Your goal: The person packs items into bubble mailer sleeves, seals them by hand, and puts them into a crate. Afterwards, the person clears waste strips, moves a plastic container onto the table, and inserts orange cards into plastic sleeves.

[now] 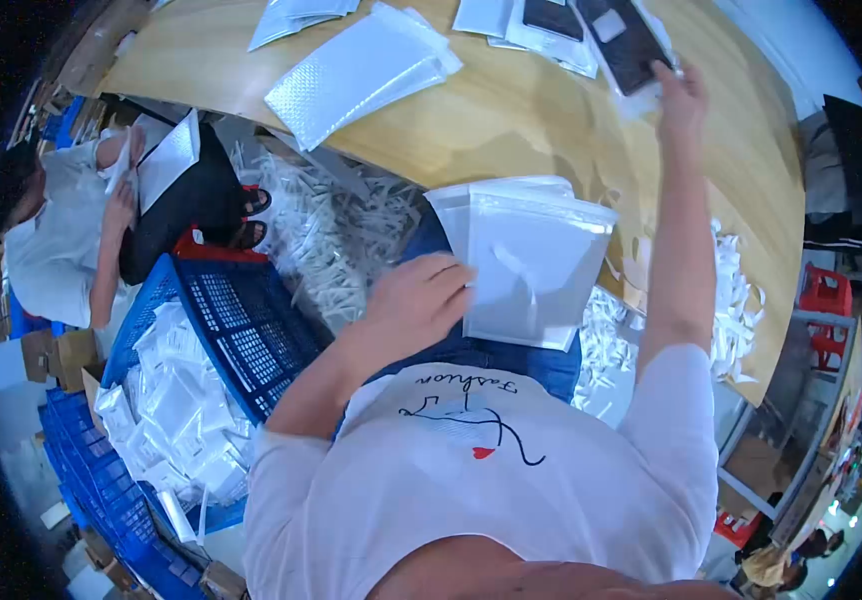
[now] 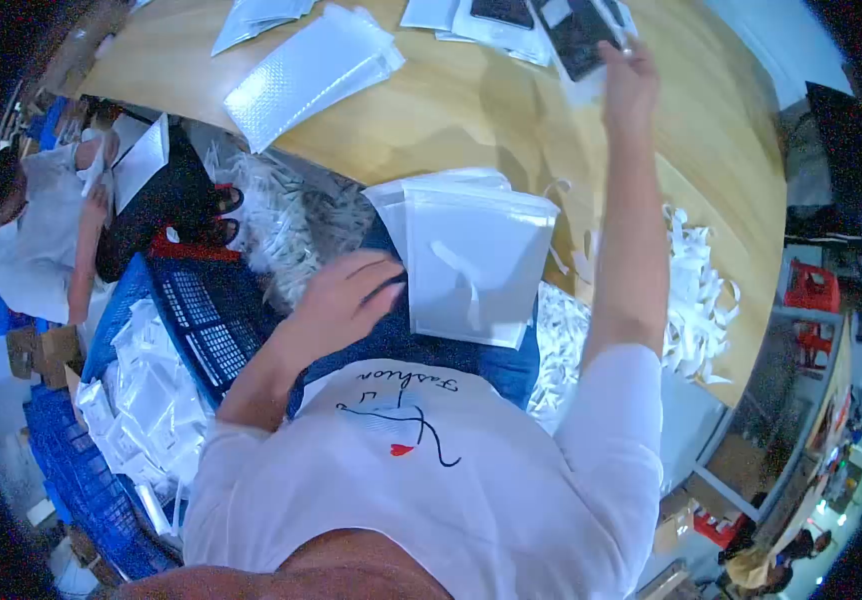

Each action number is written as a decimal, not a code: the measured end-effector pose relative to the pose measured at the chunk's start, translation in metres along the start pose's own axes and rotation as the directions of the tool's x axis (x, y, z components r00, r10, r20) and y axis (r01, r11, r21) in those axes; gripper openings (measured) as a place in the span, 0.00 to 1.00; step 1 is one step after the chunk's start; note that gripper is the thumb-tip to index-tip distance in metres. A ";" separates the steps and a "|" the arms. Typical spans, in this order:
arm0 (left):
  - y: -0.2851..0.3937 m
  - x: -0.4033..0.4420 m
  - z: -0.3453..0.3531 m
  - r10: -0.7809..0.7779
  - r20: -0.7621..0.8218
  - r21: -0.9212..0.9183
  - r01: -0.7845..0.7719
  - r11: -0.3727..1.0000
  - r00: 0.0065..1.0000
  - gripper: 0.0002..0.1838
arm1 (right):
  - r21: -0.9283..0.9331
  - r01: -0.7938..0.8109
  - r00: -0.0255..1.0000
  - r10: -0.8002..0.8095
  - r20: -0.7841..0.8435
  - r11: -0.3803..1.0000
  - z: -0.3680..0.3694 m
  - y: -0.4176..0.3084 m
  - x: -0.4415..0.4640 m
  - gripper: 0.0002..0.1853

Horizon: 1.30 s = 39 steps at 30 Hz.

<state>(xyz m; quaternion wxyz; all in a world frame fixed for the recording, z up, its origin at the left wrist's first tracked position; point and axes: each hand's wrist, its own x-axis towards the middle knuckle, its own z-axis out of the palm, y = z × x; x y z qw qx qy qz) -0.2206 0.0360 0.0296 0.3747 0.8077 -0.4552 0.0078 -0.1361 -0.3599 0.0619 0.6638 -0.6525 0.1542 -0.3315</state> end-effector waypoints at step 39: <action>0.012 0.076 0.047 -0.025 0.411 0.222 -0.073 0.972 0.911 0.11 | -0.610 0.405 0.765 -0.618 -0.183 0.681 -0.051 -0.107 -0.194 0.14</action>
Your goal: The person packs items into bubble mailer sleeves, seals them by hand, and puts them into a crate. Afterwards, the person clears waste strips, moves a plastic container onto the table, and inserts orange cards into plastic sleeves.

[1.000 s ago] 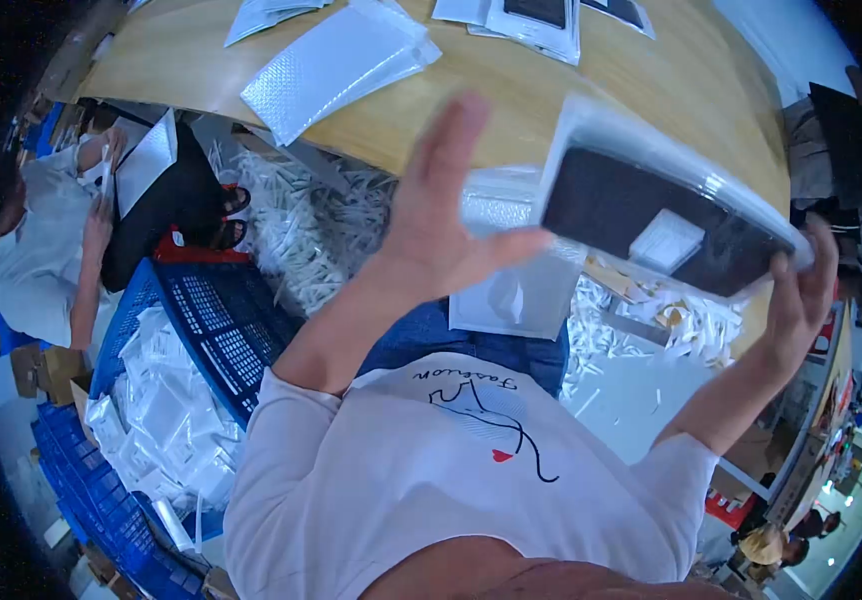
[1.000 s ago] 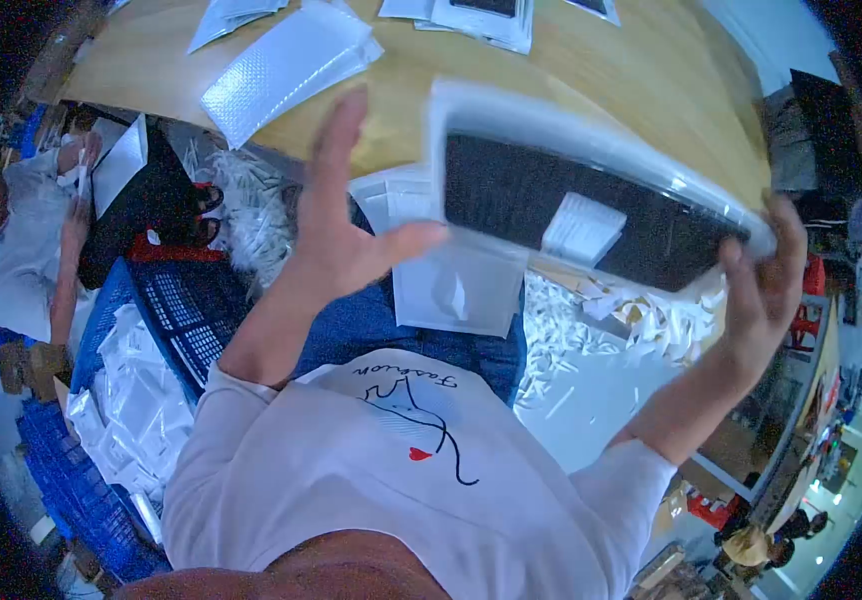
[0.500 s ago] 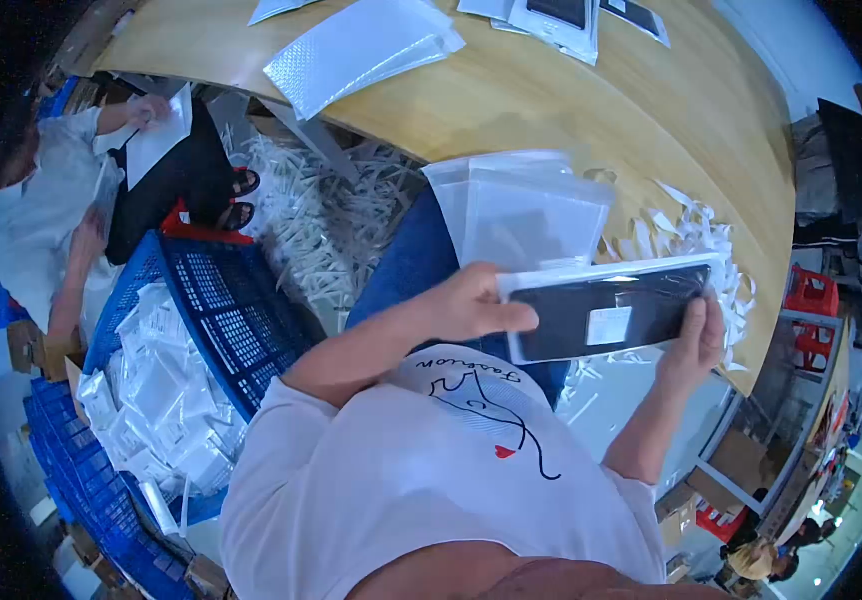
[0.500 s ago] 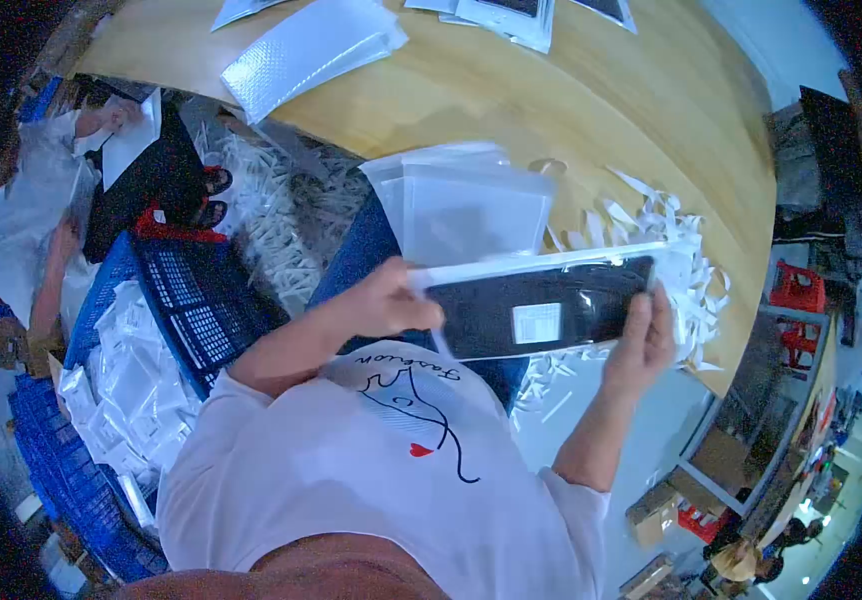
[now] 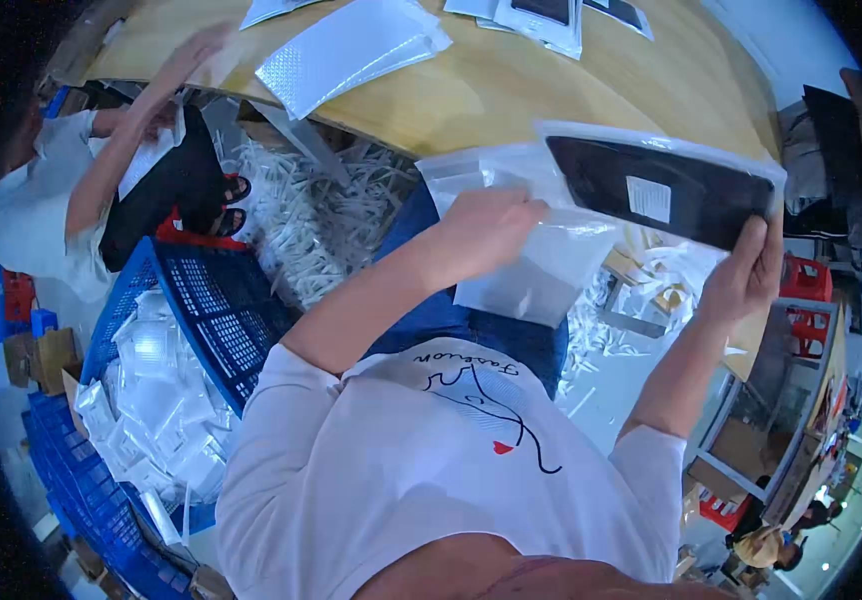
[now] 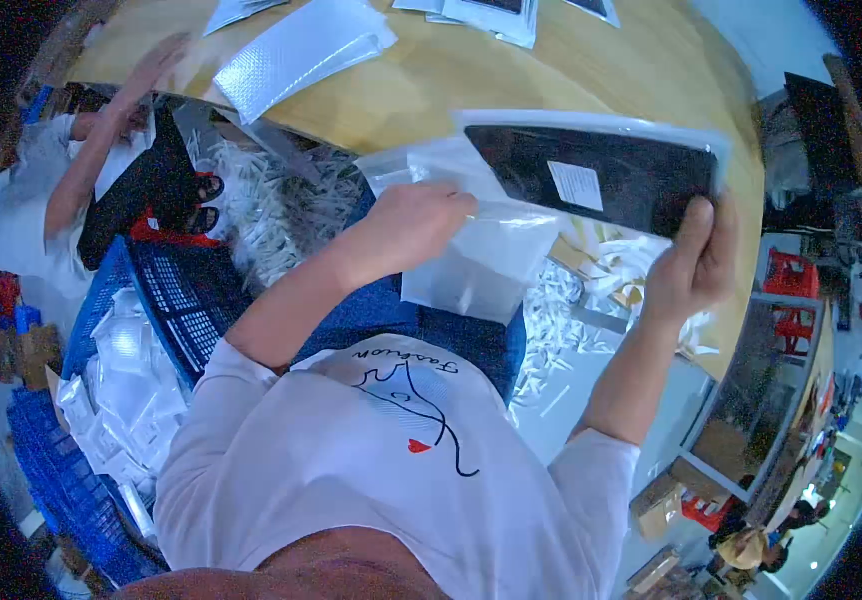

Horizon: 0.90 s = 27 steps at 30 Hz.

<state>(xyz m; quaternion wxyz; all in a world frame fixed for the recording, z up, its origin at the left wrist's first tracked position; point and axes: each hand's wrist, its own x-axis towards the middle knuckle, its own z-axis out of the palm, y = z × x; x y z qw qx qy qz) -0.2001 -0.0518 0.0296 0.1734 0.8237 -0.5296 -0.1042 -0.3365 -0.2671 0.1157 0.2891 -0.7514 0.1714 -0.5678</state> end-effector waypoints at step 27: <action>0.006 -0.067 0.022 -0.583 0.071 -0.992 0.119 0.045 0.809 0.14 | 0.071 0.529 0.445 -0.347 0.826 0.846 0.028 -0.064 -0.087 0.17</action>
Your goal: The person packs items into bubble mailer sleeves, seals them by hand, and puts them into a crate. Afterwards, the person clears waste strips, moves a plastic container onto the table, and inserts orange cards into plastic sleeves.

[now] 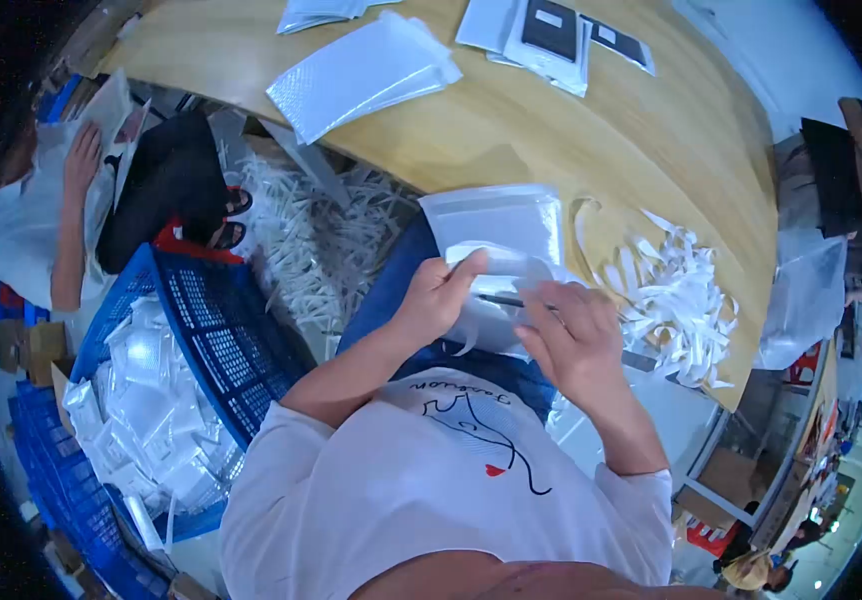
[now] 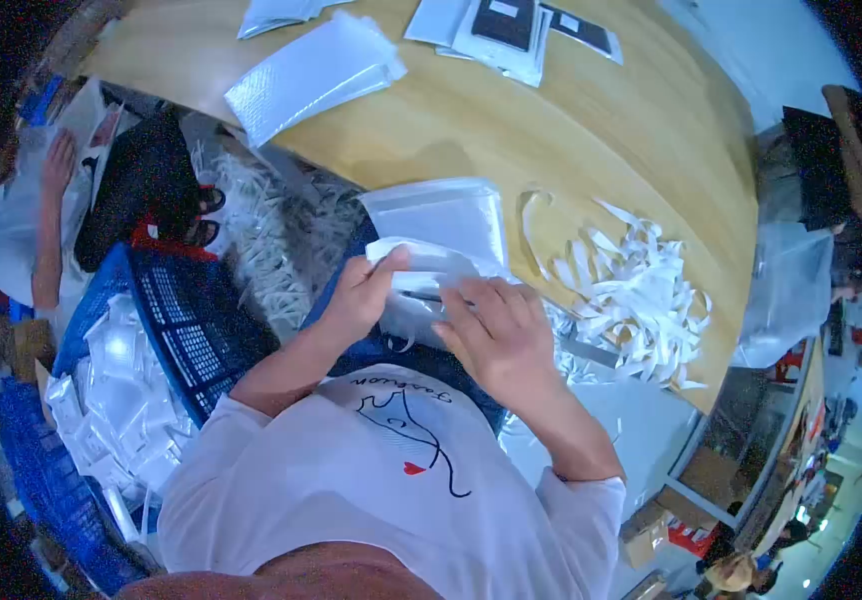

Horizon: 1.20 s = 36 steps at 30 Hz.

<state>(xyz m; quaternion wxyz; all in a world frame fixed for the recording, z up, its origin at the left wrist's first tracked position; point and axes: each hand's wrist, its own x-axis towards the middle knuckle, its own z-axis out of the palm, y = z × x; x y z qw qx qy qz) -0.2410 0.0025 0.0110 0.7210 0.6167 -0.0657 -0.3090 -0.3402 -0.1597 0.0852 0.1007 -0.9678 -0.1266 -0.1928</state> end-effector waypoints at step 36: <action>-0.010 -0.001 0.016 0.265 0.175 0.200 -0.298 0.934 0.948 0.08 | 0.507 -0.332 0.941 0.239 0.241 0.795 0.019 0.016 -0.023 0.12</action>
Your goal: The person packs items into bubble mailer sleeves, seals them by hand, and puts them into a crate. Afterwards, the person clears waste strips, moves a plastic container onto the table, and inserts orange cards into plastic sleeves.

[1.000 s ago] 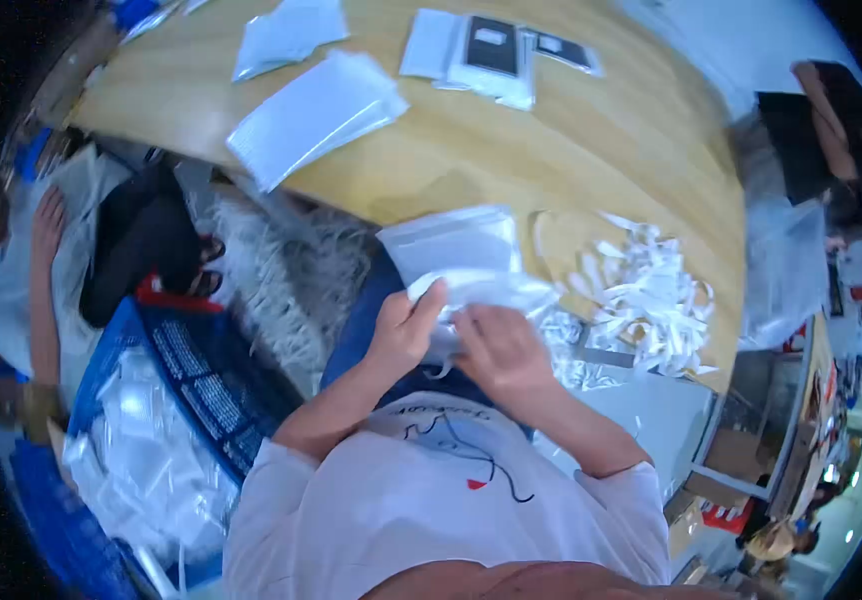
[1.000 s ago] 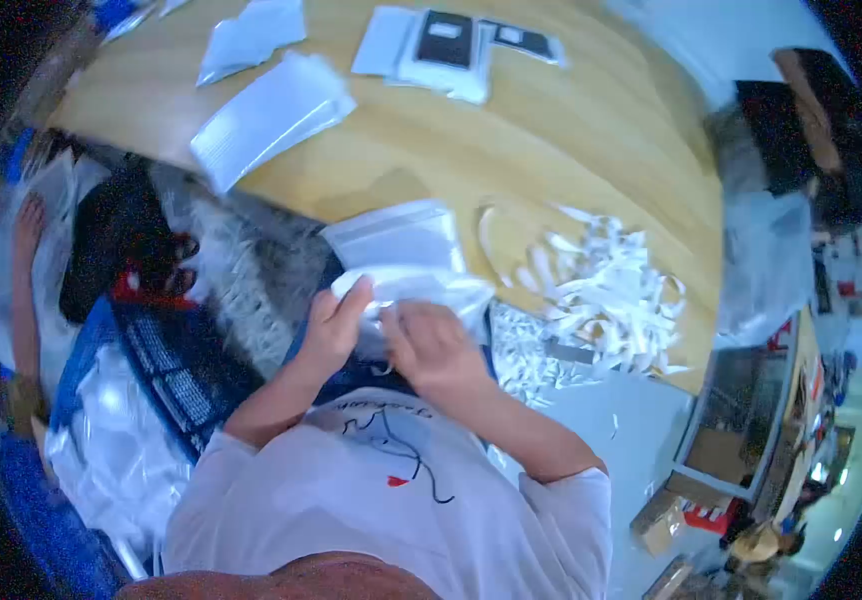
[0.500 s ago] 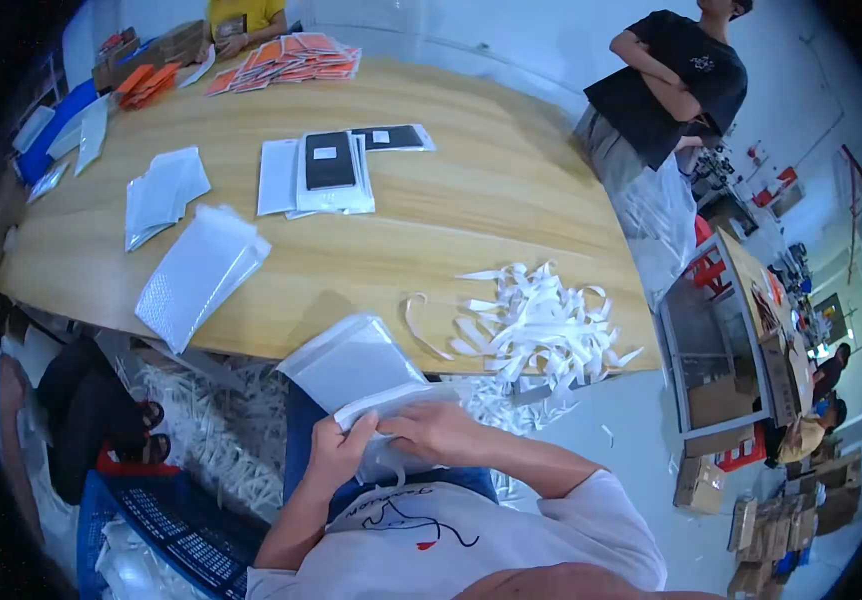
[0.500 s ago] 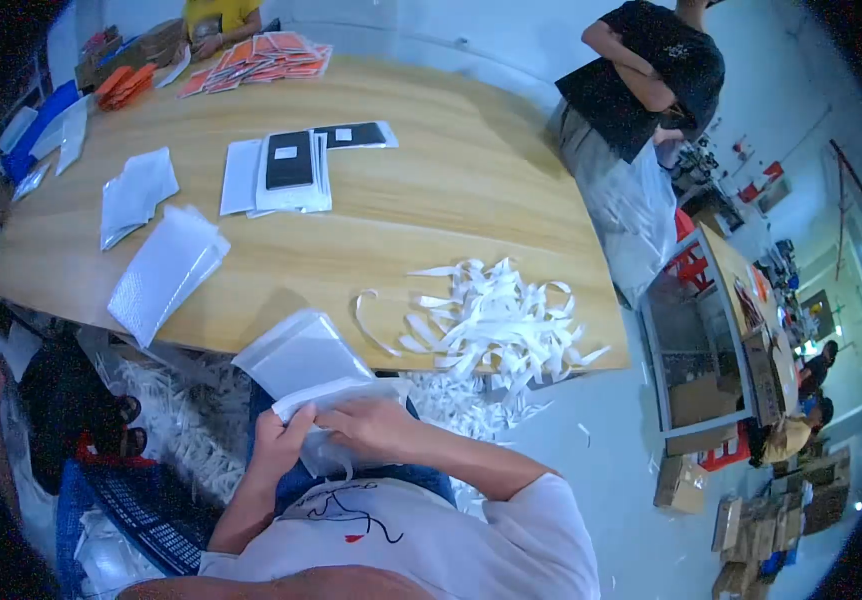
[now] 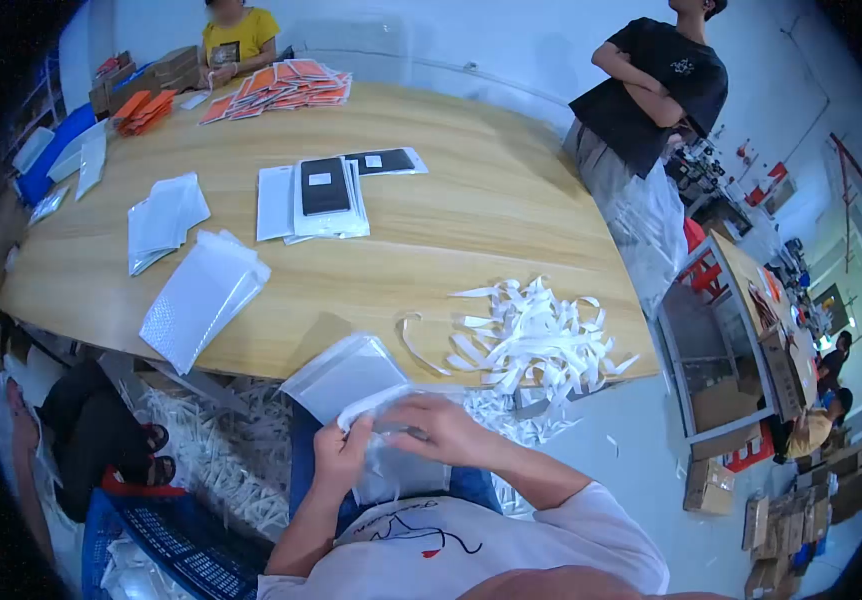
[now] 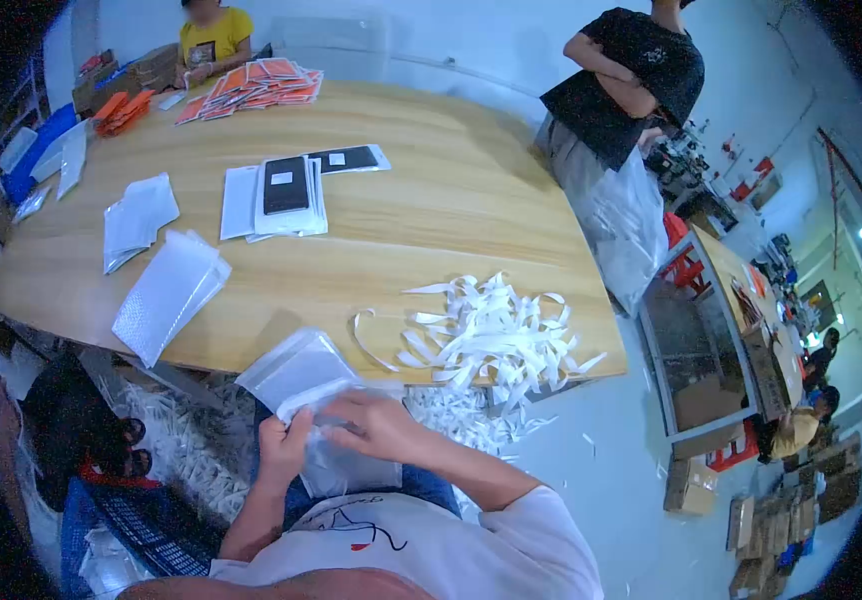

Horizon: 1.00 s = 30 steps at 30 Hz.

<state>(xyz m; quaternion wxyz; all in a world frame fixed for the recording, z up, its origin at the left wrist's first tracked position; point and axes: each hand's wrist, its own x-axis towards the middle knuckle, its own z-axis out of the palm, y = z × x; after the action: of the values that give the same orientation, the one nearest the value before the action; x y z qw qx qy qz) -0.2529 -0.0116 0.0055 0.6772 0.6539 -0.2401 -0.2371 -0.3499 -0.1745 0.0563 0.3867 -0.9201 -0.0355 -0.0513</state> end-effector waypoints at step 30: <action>0.000 0.011 -0.027 0.079 0.054 0.174 -0.087 0.981 0.995 0.08 | 0.819 -0.198 0.814 0.556 -0.170 0.539 0.024 0.063 -0.043 0.16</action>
<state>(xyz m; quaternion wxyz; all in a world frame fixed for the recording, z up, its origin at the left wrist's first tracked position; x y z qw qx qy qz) -0.2268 0.0021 0.0051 0.6203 0.6948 -0.3031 -0.2017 -0.3840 -0.2023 -0.0098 0.7401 -0.6161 0.2326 -0.1364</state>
